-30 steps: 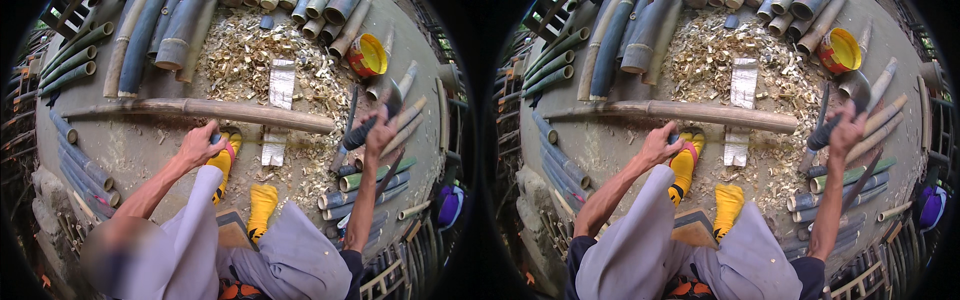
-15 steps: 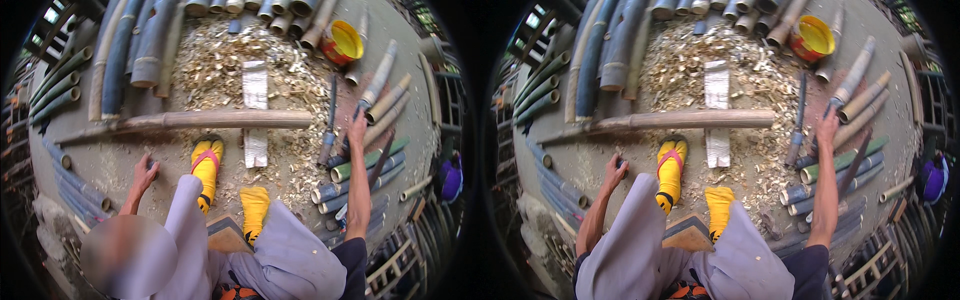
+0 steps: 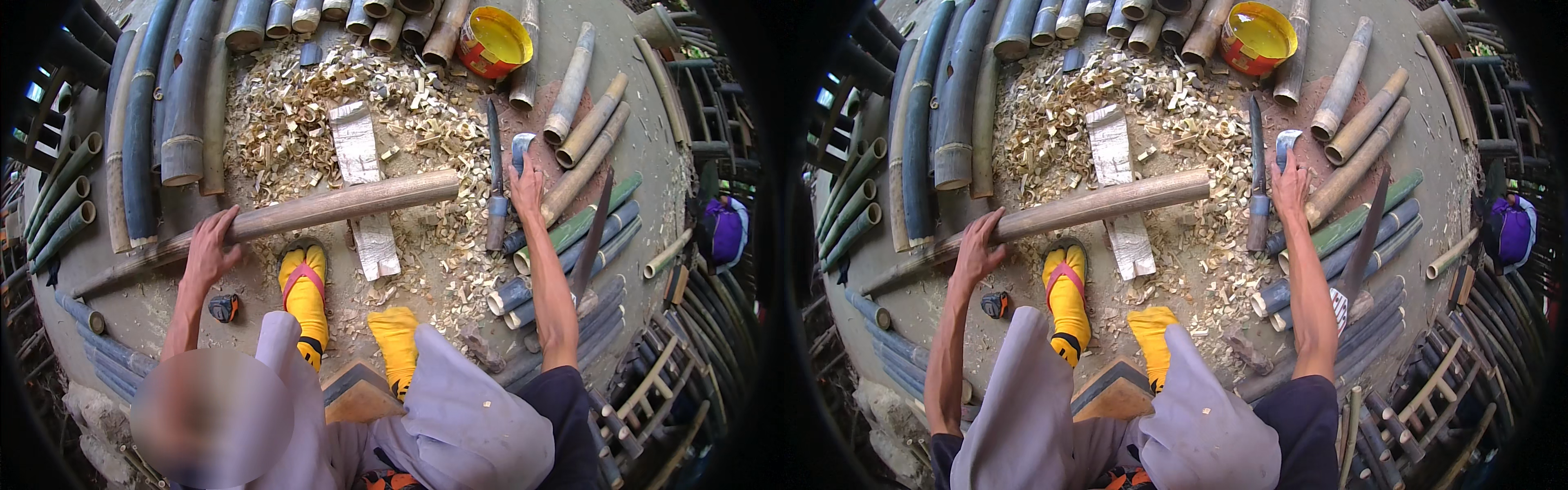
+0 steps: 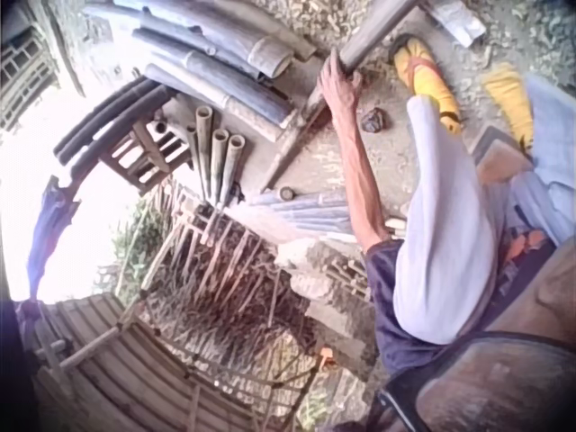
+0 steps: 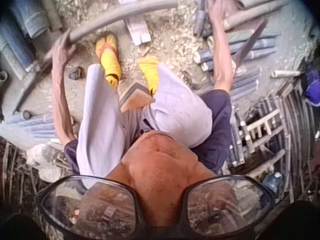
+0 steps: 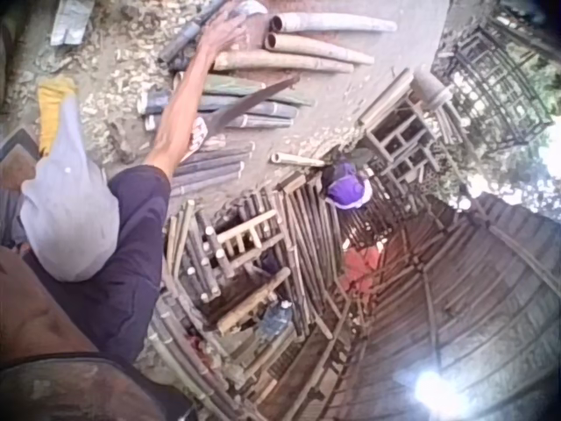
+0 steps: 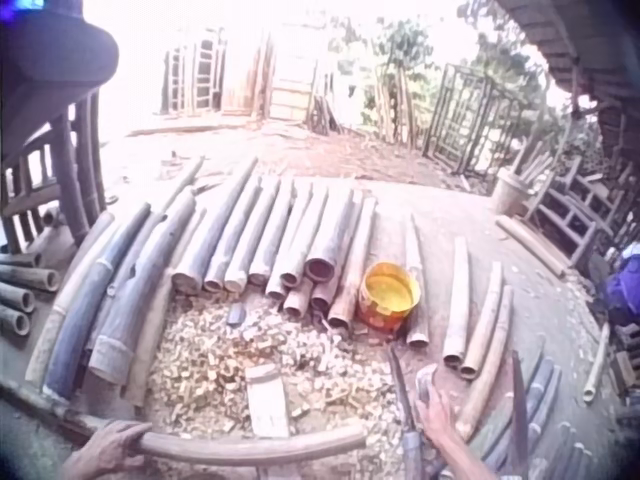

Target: The person sits on the ground and uses a hand saw to cut bamboo poles into shorter sections. They measure the bamboo with a tape measure and use a knife to smooth the cut edges. The person handles multiple bamboo poles, cutting them to size and stacking them.

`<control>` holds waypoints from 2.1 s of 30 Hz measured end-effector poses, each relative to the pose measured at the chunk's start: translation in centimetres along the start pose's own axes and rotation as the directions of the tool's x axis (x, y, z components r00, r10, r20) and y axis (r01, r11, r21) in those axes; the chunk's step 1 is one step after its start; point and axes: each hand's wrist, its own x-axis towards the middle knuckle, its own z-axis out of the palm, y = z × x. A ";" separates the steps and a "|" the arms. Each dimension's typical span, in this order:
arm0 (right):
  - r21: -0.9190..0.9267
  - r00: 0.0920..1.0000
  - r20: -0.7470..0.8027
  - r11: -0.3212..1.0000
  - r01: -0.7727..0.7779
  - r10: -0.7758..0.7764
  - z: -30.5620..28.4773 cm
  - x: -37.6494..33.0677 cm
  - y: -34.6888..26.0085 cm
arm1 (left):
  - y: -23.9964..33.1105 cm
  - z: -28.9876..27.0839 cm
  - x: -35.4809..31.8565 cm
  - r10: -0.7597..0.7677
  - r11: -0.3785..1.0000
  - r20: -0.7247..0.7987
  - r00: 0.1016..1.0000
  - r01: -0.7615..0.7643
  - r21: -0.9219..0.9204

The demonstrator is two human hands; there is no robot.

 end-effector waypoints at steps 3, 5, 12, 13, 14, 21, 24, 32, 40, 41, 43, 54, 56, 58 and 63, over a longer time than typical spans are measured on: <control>0.071 0.975 -0.210 0.994 0.088 -0.072 -1.5 -3.2 -1.7 | -0.2 -0.7 1.2 -0.097 0.995 0.147 0.984 0.097 0.009; 0.132 0.970 -0.237 0.988 0.082 -0.049 -3.0 -5.9 -2.6 | 0.8 -0.2 1.0 -0.006 0.992 -0.008 1.000 0.007 0.125; 0.062 0.972 -0.225 0.997 -0.050 0.062 -10.0 -17.7 1.9 | 2.2 3.5 1.4 0.010 0.972 -0.207 0.978 0.039 0.232; 0.056 0.967 -0.234 0.995 -0.088 0.099 -10.9 -19.3 3.2 | 2.1 3.9 1.4 0.004 0.972 -0.222 0.975 0.048 0.228; 0.053 0.961 -0.242 0.991 -0.122 0.132 -11.5 -20.9 4.5 | 1.9 4.2 1.2 -0.007 0.972 -0.238 0.971 0.063 0.225; -0.022 0.957 0.080 0.960 -0.280 0.281 -12.6 -29.0 9.6 | 5.1 0.7 1.0 -0.018 0.952 -0.007 1.000 0.019 0.307; 0.007 0.931 0.193 0.949 -0.317 0.310 -13.0 -29.5 9.8 | 8.8 -4.2 2.4 0.047 0.949 0.281 0.959 -0.130 0.286; 0.143 0.979 -0.132 0.980 -0.136 0.155 -15.9 -30.5 13.1 | 21.9 -5.0 10.3 0.156 0.892 0.618 0.771 -0.378 0.247; 0.750 0.901 -0.257 0.661 -0.041 0.348 -20.4 -32.4 1.1 | 25.0 9.5 15.4 0.058 0.960 0.174 0.983 -0.103 0.261; 0.830 0.917 -0.148 0.550 -0.088 0.369 -21.0 -32.0 -2.0 | 23.4 10.9 14.6 0.136 0.949 0.038 0.990 -0.141 0.282; 0.785 0.945 -0.233 0.618 0.044 0.229 -19.0 -31.3 -4.4 | 23.3 11.2 14.7 0.212 0.944 -0.077 0.974 -0.184 0.274; 0.766 0.998 -0.066 0.640 0.061 -0.016 -14.4 -28.2 -10.6 | 24.5 9.2 15.5 0.020 0.999 0.148 0.989 -0.012 -0.050; 0.740 0.996 -0.075 0.668 0.081 -0.038 -15.4 -30.2 -10.1 | 24.1 9.8 15.6 -0.045 0.998 0.114 0.993 0.050 -0.043; 0.726 0.997 -0.062 0.683 0.079 -0.048 -16.7 -31.3 -9.7 | 24.5 9.6 15.3 -0.044 0.998 0.116 0.992 0.050 -0.048; 0.680 0.992 -0.088 0.722 0.126 -0.091 -14.7 -27.1 -11.0 | 24.4 10.3 15.2 -0.003 0.999 0.079 0.997 0.006 -0.039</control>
